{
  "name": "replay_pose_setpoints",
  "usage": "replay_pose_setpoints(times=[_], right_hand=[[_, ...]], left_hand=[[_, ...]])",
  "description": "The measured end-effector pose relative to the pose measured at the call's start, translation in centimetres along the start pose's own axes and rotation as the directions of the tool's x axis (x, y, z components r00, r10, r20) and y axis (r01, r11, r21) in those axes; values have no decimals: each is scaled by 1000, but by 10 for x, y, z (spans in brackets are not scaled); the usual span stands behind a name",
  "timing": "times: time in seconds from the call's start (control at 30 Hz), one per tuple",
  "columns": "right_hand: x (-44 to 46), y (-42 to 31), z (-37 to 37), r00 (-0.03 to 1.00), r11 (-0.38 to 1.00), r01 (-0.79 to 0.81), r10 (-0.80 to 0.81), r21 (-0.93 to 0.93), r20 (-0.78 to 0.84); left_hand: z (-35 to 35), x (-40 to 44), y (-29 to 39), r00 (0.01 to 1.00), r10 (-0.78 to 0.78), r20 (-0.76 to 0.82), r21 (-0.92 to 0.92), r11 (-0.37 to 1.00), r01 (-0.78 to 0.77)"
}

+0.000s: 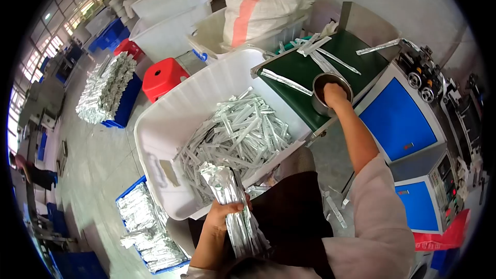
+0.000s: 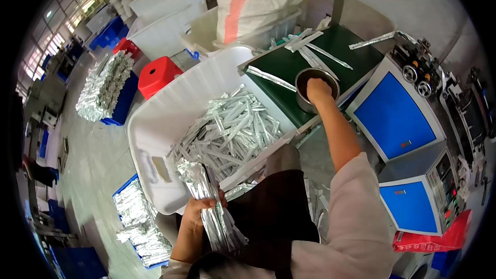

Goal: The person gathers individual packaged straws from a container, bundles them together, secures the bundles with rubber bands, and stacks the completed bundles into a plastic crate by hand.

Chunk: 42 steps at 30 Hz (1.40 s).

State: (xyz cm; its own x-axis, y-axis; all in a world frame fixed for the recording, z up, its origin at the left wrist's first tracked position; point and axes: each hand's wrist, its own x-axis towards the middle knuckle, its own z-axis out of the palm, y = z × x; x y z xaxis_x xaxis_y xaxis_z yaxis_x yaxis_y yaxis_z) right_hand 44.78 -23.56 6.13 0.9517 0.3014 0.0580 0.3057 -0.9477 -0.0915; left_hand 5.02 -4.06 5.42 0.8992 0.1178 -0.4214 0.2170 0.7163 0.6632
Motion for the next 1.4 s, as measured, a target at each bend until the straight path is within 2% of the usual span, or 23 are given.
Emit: replay_pose_setpoints(times=[0.13, 0.23, 0.27, 0.3, 0.33, 0.4, 0.47, 0.5, 0.53, 0.63, 0.67, 0.7, 0.73, 0.77, 0.8, 0.97, 1.07, 1.13, 1.27, 1.3, 1.33, 1.37, 1.4], right_hand=[[12, -3, -6, 987, 999, -42, 42, -6, 157], [32, 22, 22, 984, 983, 176, -178, -44, -28], [45, 42, 46, 996, 898, 85, -70, 432, -50], [89, 81, 96, 956, 910, 292, -279, 293, -87], [65, 62, 66, 964, 871, 266, -246, 414, -102], [108, 84, 82, 977, 952, 156, -187, 262, 99], [118, 96, 78, 802, 806, 590, -592, -54, -80], [117, 98, 79, 771, 775, 630, -632, -46, -81], [117, 99, 74, 877, 877, 477, -479, -56, -47], [83, 90, 17, 945, 951, 291, -303, -107, -122], [49, 59, -5, 930, 953, 303, -292, 17, -224], [7, 16, -8, 811, 795, 547, -426, 262, -402], [-61, -48, -31, 708, 616, 705, -594, 351, -381], [-129, -104, -51, 821, 667, 412, -568, 621, 65], [-176, -129, -40, 692, 338, 321, -722, 884, 25], [-248, -196, -56, 565, 329, 379, -823, 865, 65], [-243, -224, -41, 577, 349, 710, -787, 611, -221], [-209, -254, -10, 534, 391, 796, -813, 463, -232], [-182, -272, 20, 577, 150, 257, -816, 955, -26], [-204, -262, -3, 537, 115, 319, -840, 941, -80], [-207, -241, 15, 505, 57, 90, -863, 994, 4], [-224, -234, 10, 356, -217, -200, -925, 956, -135], [-248, -231, -4, 432, -256, -335, -897, 907, -94]], left_hand=[[-6, 0, 0, 997, 23, -80, 33, 999, -21], [-11, -6, 2, 996, 75, -44, 153, 986, -67], [17, -7, 18, 996, -12, -88, -26, 1000, 9], [-5, 6, -1, 1000, 2, -8, 8, 1000, -2], [1, 6, 4, 1000, -3, -28, 58, 998, 5], [0, 15, -7, 989, 114, 97, -182, 979, -95], [7, 5, 2, 973, 218, 82, -201, 959, -198], [5, -1, 5, 970, 234, 69, -186, 958, -218], [2, -5, 7, 968, 240, 70, -169, 959, -225], [7, -7, 1, 955, 289, 68, -136, 951, -278], [9, -10, 3, 944, 325, 54, -123, 941, -317], [11, -16, 5, 932, 357, 64, -112, 930, -349], [16, -18, 6, 933, 354, 61, -117, 931, -345], [21, -19, 8, 925, 376, 61, -96, 924, -370], [24, -19, 11, 915, 399, 66, -73, 916, -394], [6, -48, 13, 903, 423, -72, 126, 902, -413], [-13, -60, 3, 863, 505, -15, -32, 862, -505], [-28, -59, -14, 913, 371, 173, -184, 922, -340], [-35, -77, -6, 848, 446, 286, -373, 867, -330], [-44, -80, -8, 825, 491, 280, -438, 830, -345], [-54, -82, -14, 804, 535, 259, -505, 785, -360], [-65, -82, -18, 791, 558, 253, -461, 788, -408], [-74, -77, -22, 784, 574, 235, -473, 773, -423]])
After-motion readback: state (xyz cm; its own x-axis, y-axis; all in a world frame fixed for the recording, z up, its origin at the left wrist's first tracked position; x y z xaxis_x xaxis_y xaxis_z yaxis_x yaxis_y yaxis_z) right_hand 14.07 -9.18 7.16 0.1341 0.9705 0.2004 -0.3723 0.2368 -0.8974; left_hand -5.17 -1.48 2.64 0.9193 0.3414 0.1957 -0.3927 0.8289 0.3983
